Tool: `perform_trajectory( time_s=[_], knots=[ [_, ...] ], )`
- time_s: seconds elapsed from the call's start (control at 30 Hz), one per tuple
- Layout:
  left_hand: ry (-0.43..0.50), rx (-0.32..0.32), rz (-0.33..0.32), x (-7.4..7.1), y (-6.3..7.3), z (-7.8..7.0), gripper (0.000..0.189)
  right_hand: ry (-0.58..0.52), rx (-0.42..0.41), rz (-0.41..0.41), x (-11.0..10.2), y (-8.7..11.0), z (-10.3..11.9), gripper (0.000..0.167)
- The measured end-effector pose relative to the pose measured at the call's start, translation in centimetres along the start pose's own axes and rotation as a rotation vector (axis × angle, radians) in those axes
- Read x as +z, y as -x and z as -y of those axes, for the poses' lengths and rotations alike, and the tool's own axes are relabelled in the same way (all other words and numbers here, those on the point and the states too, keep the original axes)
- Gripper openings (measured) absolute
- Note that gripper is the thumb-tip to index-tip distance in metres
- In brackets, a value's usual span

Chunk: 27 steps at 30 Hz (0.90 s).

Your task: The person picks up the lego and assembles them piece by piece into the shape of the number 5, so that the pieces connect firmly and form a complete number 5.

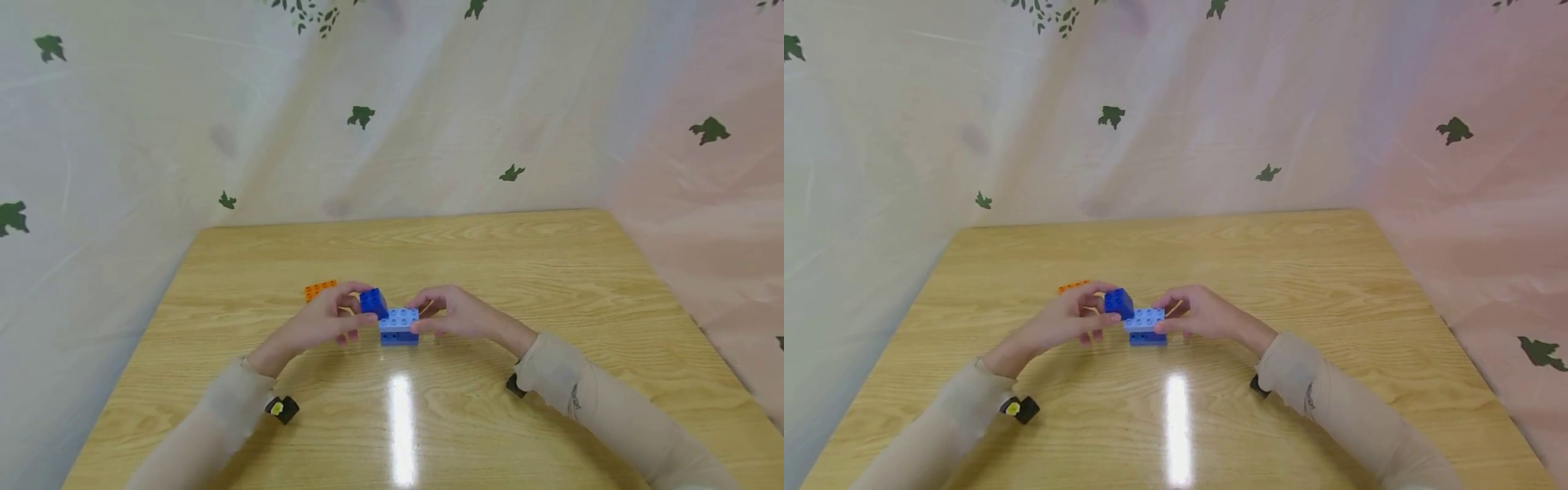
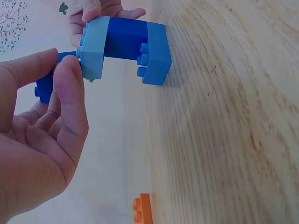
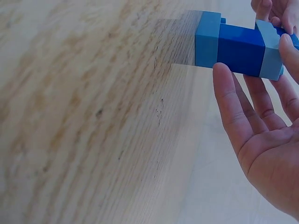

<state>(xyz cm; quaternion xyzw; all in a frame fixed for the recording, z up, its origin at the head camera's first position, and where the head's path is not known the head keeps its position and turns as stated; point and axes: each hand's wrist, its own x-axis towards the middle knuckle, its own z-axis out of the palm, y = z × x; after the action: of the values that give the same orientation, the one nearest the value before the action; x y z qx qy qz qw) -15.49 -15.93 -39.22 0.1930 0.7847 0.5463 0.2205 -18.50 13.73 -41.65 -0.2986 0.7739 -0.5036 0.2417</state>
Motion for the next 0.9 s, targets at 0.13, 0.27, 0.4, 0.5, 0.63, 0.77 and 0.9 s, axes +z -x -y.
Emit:
perform_trajectory(
  time_s=[0.13,0.27,0.4,0.5,0.63,0.77,0.9],
  knots=[
    [-0.005,0.018,0.012,0.16,-0.13,-0.38,0.053,-0.002,0.003,-0.003,0.01,-0.03,-0.03,0.034],
    [-0.001,0.024,0.032,0.27,-0.22,-0.67,0.051,0.000,-0.006,0.003,0.03,-0.04,-0.02,0.034],
    [-0.018,0.017,0.059,0.49,-0.37,-0.88,0.051,0.004,-0.013,0.005,0.03,-0.02,0.05,0.033],
    [-0.035,0.021,0.074,0.66,-0.57,-0.84,0.050,0.003,-0.011,0.003,-0.01,0.02,0.13,0.033],
    [-0.042,0.038,0.074,0.76,-0.67,-0.63,0.049,0.002,-0.011,0.004,-0.04,0.03,0.14,0.034],
    [-0.045,0.058,0.075,0.90,-0.78,-0.41,0.047,-0.003,-0.009,0.004,-0.07,0.05,0.07,0.035],
    [-0.060,0.071,0.058,1.02,-0.89,-0.21,0.045,-0.002,-0.006,0.004,-0.05,0.00,0.02,0.035]
  ],
)
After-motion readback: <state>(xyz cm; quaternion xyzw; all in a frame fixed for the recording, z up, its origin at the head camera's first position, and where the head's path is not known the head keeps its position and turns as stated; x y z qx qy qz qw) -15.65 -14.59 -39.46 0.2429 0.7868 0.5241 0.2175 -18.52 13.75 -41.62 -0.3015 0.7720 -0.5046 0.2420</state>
